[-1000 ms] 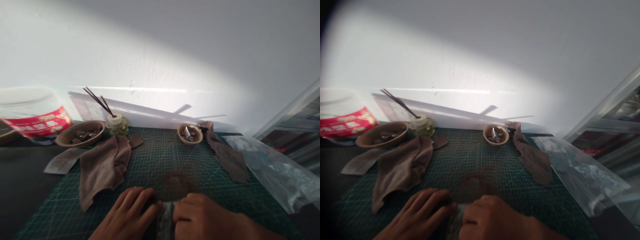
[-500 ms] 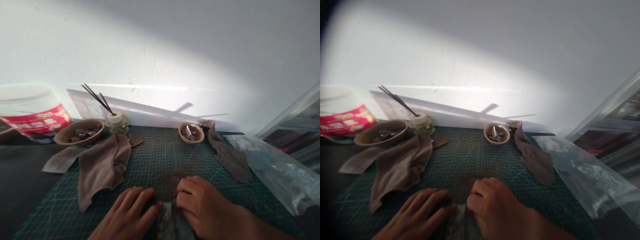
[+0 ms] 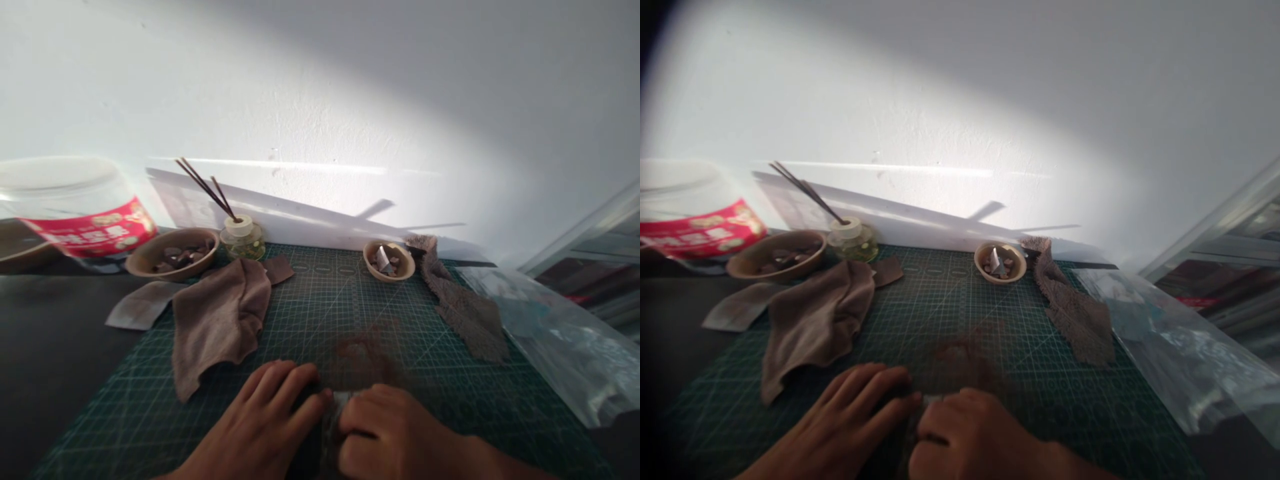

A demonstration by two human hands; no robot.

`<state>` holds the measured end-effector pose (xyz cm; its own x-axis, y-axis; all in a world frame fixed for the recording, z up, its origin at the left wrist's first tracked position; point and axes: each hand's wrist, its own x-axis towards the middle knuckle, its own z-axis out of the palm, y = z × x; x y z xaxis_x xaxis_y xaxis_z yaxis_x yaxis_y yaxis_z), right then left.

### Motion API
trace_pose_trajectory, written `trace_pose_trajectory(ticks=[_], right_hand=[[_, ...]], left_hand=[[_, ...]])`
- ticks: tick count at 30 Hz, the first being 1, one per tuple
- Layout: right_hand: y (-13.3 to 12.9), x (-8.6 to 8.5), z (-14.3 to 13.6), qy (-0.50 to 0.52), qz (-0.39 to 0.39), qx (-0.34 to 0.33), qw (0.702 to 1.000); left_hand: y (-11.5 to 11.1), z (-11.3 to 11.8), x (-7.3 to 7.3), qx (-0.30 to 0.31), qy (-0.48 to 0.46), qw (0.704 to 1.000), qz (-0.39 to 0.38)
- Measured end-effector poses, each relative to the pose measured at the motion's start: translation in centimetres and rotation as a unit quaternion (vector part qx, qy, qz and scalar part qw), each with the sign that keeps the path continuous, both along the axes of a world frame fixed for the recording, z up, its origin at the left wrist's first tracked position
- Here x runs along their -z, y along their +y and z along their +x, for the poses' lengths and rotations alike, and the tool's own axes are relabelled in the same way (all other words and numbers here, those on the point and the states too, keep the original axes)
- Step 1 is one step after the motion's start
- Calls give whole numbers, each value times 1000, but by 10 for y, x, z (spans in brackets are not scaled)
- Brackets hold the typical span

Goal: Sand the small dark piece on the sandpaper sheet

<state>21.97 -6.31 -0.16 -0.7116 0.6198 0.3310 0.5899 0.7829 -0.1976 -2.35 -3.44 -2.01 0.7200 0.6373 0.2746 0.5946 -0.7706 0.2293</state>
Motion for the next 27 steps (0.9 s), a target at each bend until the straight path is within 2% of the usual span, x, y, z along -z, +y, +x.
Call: trace_pose_trajectory(ticks=[1, 4, 6, 9, 13, 16, 18, 21, 23, 27], right_hand=[[0, 2, -2, 4, 17, 7, 1000], [-1, -2, -2, -12, -69, 93, 993], [-2, -9, -1, -13, -111, 86, 990], [-4, -12, -1, 1, -100, 47, 994], [0, -9, 4, 6, -101, 113, 989], [-1, -8, 5, 6, -138, 72, 988], [-2, -7, 2, 9, -132, 39, 990], [-1, -10, 0, 9, -110, 72, 991], [1, -14, 2, -8, -128, 86, 988], [0, -18, 6, -23, -169, 6, 985]], left_hand=[[0, -1, -1, 5, 5, 1000, -5], [3, -3, -8, 34, 29, 998, -36], [5, -3, -14, 43, 44, 996, -59], [4, -1, -23, 37, 53, 994, -91], [2, 4, -30, 26, 49, 991, -125], [1, 5, -31, 27, 42, 988, -143], [0, 5, -30, 33, 41, 987, -151], [1, 4, -27, 38, 40, 987, -150], [1, 4, -27, 37, 39, 987, -150], [2, 4, -28, 41, 50, 985, -159]])
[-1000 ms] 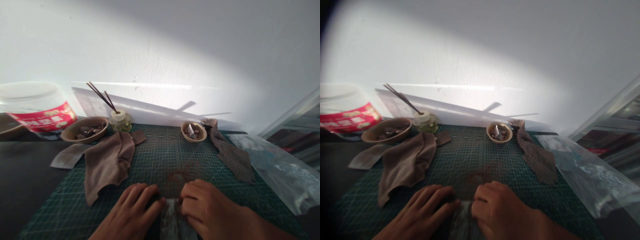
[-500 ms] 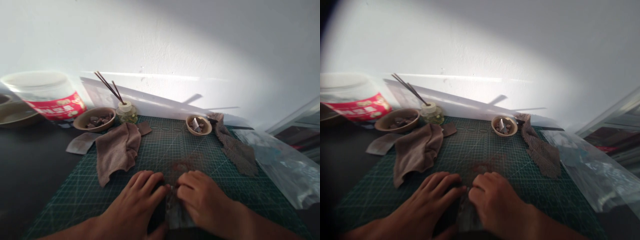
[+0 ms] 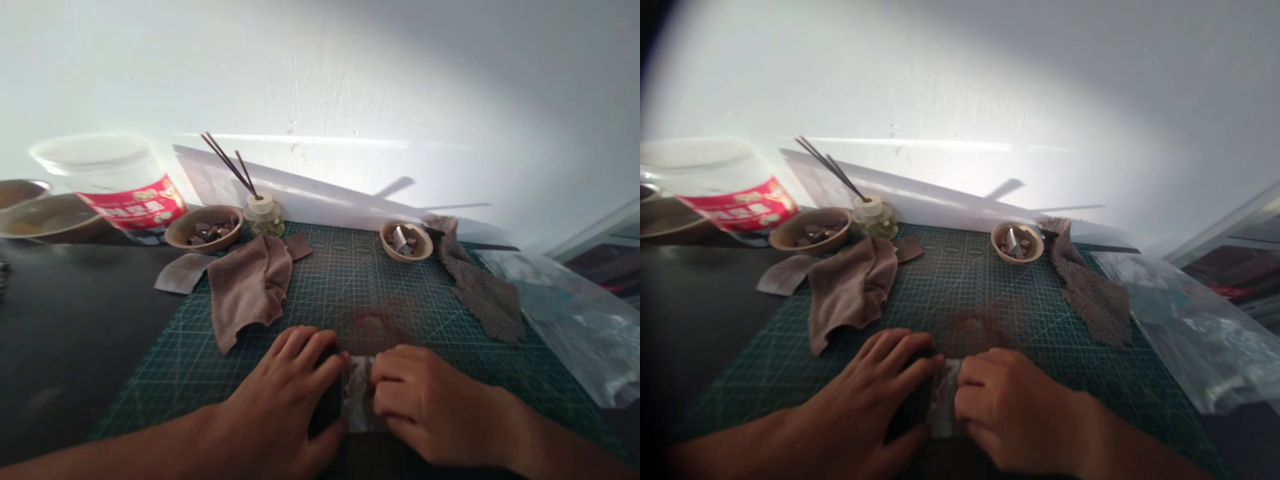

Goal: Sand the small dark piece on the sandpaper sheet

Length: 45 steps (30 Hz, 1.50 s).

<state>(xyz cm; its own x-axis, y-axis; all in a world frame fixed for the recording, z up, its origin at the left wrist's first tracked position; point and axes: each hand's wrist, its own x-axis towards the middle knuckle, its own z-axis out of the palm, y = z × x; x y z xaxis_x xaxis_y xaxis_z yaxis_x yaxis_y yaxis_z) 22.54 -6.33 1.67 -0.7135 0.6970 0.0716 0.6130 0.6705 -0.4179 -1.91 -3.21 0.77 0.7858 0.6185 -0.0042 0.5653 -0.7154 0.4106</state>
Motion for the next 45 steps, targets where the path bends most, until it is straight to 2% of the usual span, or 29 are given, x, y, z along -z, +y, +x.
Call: trace_pose_trajectory(ticks=[2, 5, 6, 8, 10, 13, 15, 18, 20, 24, 25, 27, 29, 30, 32, 34, 35, 37, 39, 43, 45], right_hand=[[-1, 0, 1, 11, 20, 10, 1000], [2, -2, 5, -19, 38, 71, 997], [3, -3, 7, -32, 25, 67, 997], [3, -4, 8, -34, -9, 14, 999], [2, -2, 6, -13, -9, -28, 1000], [4, 2, 2, 0, 41, 24, 999], [5, 1, 2, -15, 34, 49, 998], [4, 0, 2, -8, -14, -8, 1000], [4, 1, 2, 13, -3, -21, 1000], [7, -1, 6, -11, 31, 69, 997], [8, -2, 7, -21, 18, 68, 997], [7, -2, 8, -15, -11, 24, 1000], [5, 0, 5, 8, -7, -17, 1000], [4, 1, 4, 17, 9, -13, 1000], [4, 3, 2, 14, 39, 35, 999], [5, 2, 4, -11, 32, 72, 997], [5, 1, 5, -19, 15, 64, 998], [3, -1, 6, -15, -15, 7, 1000], [1, 0, 4, 6, -7, -31, 999], [3, 0, 3, -1, 20, 54, 998], [3, -2, 3, -17, -16, 44, 999]], left_hand=[[0, 0, 0, 3, 8, 1000, -1], [0, -1, 1, 1, 14, 1000, -1], [-1, -1, 2, -1, 13, 1000, -1], [-1, -1, 2, -1, 14, 1000, -3], [-1, -1, 1, 2, 17, 1000, -6], [-1, 0, -2, 1, 15, 1000, -8], [-1, 0, -3, -3, 6, 1000, -6], [-2, 0, -4, -3, -1, 1000, -4], [-1, 0, -4, 0, 1, 1000, -5], [-1, -1, -3, -6, -10, 1000, -4], [-1, -1, -3, -8, -15, 1000, -6], [-1, -1, -2, -13, -23, 1000, -9], [-1, -1, -2, -16, -30, 999, -11], [-1, -1, -1, -17, -34, 999, -12], [-1, -2, -1, -15, -39, 999, -11], [-2, -2, -1, -17, -42, 999, -9], [-2, -3, -1, -17, -43, 999, -10], [-3, -3, -1, -16, -43, 999, -10], [-3, -3, -1, -11, -42, 999, -11], [-4, -3, -2, -11, -33, 999, -14], [-3, -3, -3, -14, -30, 999, -17]])
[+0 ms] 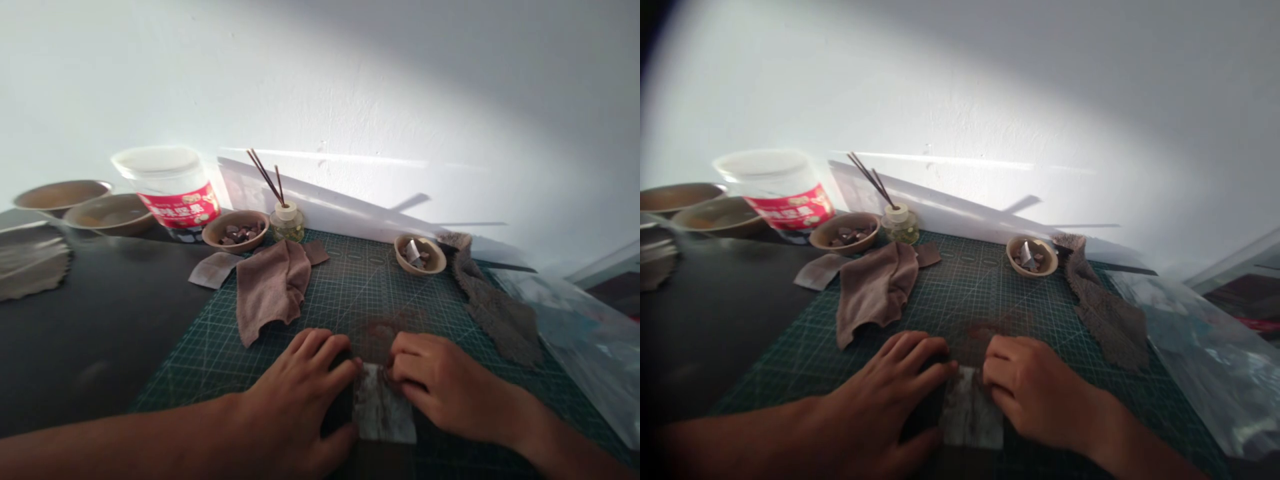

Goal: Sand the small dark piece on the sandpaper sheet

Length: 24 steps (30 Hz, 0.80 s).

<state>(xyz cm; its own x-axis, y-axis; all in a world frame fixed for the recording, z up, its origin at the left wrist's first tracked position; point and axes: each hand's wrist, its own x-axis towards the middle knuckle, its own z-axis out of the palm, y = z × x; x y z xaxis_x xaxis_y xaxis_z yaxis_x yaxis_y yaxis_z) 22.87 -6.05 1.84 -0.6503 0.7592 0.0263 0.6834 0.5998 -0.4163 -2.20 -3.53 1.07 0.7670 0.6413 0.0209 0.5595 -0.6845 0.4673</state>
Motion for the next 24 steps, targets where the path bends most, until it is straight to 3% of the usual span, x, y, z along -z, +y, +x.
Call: trace_pose_trajectory(ticks=[3, 8, 11, 13, 16, 18, 22, 24], right_hand=[[-3, 0, -1, 26, -1, -65, 998], [1, -2, 5, -5, 20, 28, 999], [-1, -2, 6, -1, -16, -37, 999], [-2, 0, 2, 22, 8, -67, 998], [2, 0, 1, 15, 54, -4, 998], [3, -2, 4, -14, 35, 12, 999], [-2, 0, 3, 6, 34, -81, 996], [-1, 5, 0, 20, 84, -65, 994]], left_hand=[[1, 1, 0, 3, 1, 1000, -2], [1, 2, 0, 2, 11, 1000, 7], [1, 1, 0, 3, 13, 1000, 9], [0, 1, 0, 6, 10, 1000, 11], [0, 1, 0, 6, 13, 1000, 14], [0, 1, -1, 4, 16, 1000, 15], [0, 1, -2, 4, 13, 1000, 11], [1, 2, -1, 7, 13, 1000, 10]])
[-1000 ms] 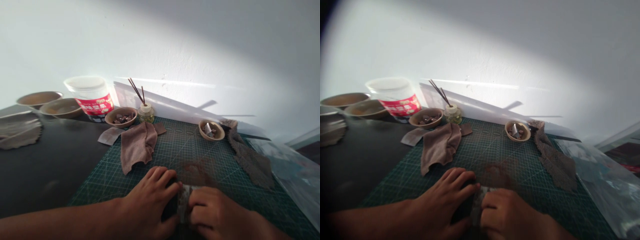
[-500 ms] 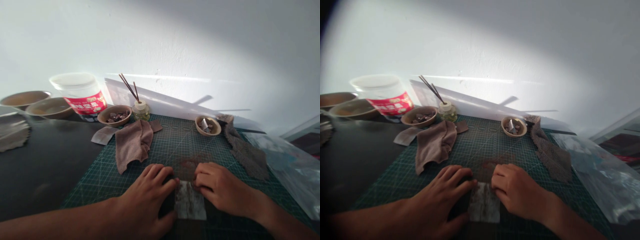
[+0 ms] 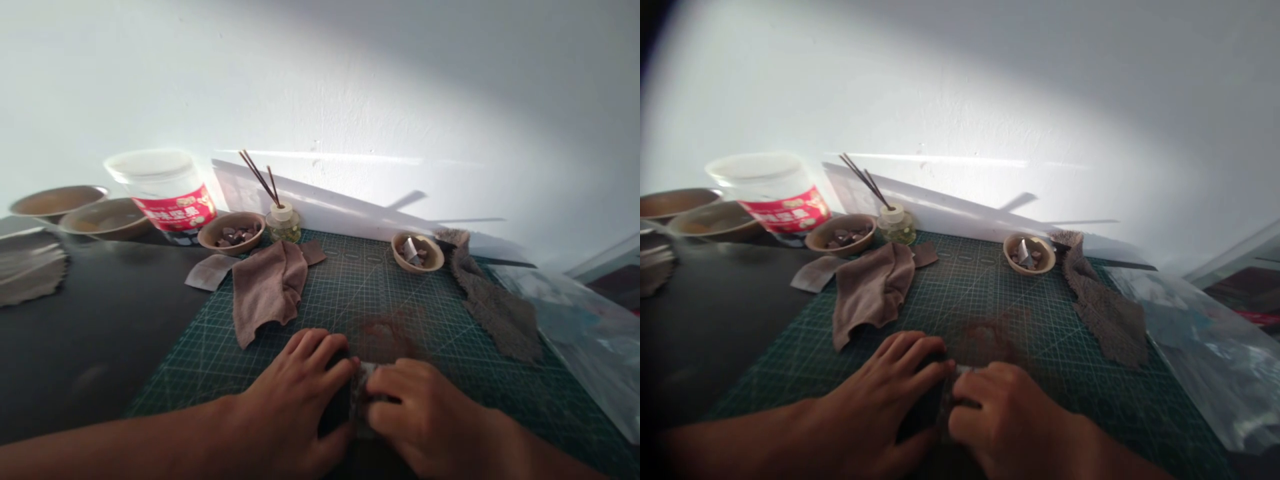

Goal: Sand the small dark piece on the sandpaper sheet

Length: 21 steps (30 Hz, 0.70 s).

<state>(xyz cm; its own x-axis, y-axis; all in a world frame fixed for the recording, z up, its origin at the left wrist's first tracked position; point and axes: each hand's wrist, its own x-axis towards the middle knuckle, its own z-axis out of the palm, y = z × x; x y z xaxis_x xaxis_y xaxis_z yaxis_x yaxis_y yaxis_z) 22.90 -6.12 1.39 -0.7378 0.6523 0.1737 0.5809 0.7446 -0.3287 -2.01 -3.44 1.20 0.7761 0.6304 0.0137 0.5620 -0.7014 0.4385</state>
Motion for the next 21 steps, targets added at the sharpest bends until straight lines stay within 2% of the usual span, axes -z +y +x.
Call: trace_pose_trajectory(ticks=[2, 4, 7, 8, 9, 12, 14, 16, 18, 19, 21], right_hand=[[5, 1, 1, -8, 10, 59, 998], [8, -2, 5, -27, -32, 91, 995], [3, -6, 6, -33, -95, 7, 995], [1, -6, 4, -16, -93, -30, 995], [-1, -5, 2, -8, -76, -34, 996], [-1, -5, 0, -12, -39, 30, 999], [1, -6, 2, -29, -54, 59, 996], [0, -6, 3, -30, -82, 23, 996], [-1, -4, 1, -10, -75, -21, 997], [-1, -2, -1, 0, -60, -21, 998], [1, 0, -3, 2, -29, 27, 999]], left_hand=[[0, 0, 0, -1, 1, 1000, 1], [0, 1, -1, -4, 3, 1000, -2], [0, 1, -3, -3, 3, 1000, -9], [0, 0, -3, -2, 2, 1000, -9], [0, 0, -3, 0, 0, 1000, -8], [0, 0, -2, -1, -5, 1000, -3], [1, 1, -2, -5, -7, 1000, -1], [1, 1, -2, -7, -9, 1000, -1], [1, 1, -2, -2, -7, 1000, -4], [1, 1, -2, 0, -5, 1000, -5], [1, 1, -1, 0, -2, 1000, -4]])
